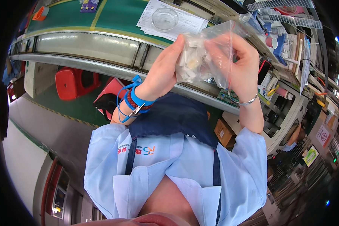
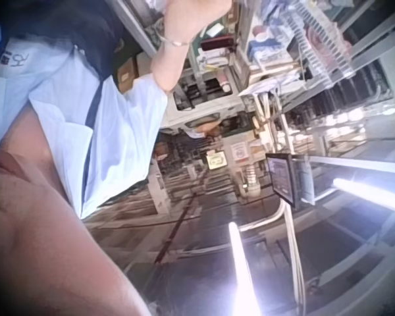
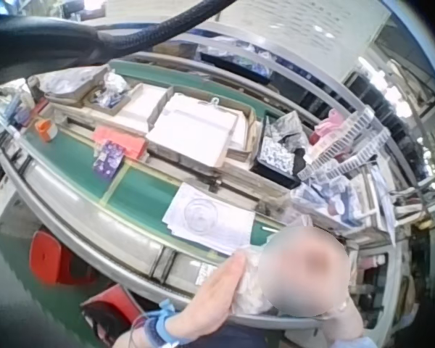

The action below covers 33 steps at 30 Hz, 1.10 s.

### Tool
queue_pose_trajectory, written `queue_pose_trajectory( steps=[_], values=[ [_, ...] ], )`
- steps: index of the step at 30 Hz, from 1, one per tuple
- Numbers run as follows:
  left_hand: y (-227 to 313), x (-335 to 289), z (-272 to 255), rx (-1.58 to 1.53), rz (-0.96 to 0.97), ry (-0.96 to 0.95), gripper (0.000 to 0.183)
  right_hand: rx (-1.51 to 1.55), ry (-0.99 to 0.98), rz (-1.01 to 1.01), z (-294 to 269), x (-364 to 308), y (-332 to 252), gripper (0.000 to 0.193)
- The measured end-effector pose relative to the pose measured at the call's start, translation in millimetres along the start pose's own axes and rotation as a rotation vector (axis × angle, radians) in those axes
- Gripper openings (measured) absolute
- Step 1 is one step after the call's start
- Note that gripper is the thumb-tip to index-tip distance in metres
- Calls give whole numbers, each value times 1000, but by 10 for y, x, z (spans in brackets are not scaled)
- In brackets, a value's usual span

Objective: The person inserts small electronic components into a green circuit board by hand. They pick up individual components from a plastic bag and place them into specific slots on the board. The person works at a workstation with a green mat and various tools nearby.

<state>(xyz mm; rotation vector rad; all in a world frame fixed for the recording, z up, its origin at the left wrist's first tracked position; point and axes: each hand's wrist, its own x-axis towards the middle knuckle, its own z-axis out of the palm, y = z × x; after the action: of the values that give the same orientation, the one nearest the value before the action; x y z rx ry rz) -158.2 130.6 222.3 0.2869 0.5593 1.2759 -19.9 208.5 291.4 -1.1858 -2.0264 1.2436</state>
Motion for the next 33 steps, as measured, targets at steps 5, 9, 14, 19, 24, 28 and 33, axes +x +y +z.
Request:
queue_pose_trajectory(
  steps=[5, 9, 14, 19, 24, 28, 33],
  values=[
    [-2, -12, 9, 59, 90, 19, 48, 74, 26, 27, 38, -33, 7, 14],
    [-13, -10, -15, 55, 100, 12, 48, 68, 14, 17, 39, -44, 10, 16],
    [-9, -9, -13, 84, 108, 16, 48, 110, 45, -5, 76, -49, -29, 18],
    [-54, -17, -11, 95, 190, 82, 41, -103, -50, -4, 9, -106, -63, 20],
    [-44, -54, -20, 32, 225, 82, 37, -283, -6, -258, -9, -125, -132, 19],
    [28, -83, -33, -183, 213, 29, 33, -354, -51, -247, -122, -176, -198, 21],
    [51, -75, -99, -193, 247, -71, 34, -311, -28, -294, -126, -176, -103, 22]
  ],
)
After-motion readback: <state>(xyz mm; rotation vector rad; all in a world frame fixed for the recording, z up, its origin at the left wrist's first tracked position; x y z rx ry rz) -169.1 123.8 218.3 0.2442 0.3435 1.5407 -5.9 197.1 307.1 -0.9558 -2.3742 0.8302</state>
